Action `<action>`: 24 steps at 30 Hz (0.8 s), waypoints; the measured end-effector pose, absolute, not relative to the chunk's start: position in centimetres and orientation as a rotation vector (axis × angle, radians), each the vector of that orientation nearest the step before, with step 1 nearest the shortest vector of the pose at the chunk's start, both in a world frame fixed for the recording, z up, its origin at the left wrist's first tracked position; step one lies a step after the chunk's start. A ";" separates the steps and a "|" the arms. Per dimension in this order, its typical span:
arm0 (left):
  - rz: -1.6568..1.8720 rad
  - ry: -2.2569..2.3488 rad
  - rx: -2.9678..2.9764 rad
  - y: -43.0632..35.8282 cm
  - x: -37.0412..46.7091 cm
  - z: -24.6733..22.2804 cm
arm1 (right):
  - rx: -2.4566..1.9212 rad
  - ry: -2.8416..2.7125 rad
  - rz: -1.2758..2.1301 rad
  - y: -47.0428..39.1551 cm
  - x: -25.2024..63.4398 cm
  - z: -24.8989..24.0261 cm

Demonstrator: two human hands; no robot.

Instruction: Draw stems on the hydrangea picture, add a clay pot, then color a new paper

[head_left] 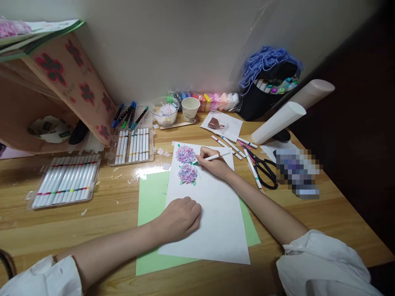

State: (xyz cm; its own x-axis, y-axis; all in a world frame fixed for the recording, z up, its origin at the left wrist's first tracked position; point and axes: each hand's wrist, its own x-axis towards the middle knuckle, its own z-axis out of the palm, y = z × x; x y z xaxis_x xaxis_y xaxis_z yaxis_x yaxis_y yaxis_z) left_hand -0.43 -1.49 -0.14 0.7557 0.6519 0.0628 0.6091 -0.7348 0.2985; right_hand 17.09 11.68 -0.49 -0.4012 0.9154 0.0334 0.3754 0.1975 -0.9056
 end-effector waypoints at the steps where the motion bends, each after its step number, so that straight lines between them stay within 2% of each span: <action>1: 0.236 0.986 2.694 -1.5 -0.4 -0.2 | -1.199 -1.888 1.159 11.7 17.1 -0.5; 24: 0.222 0.992 2.691 -1.4 -0.3 0.3 | -1.159 -1.979 1.152 11.3 17.5 -0.2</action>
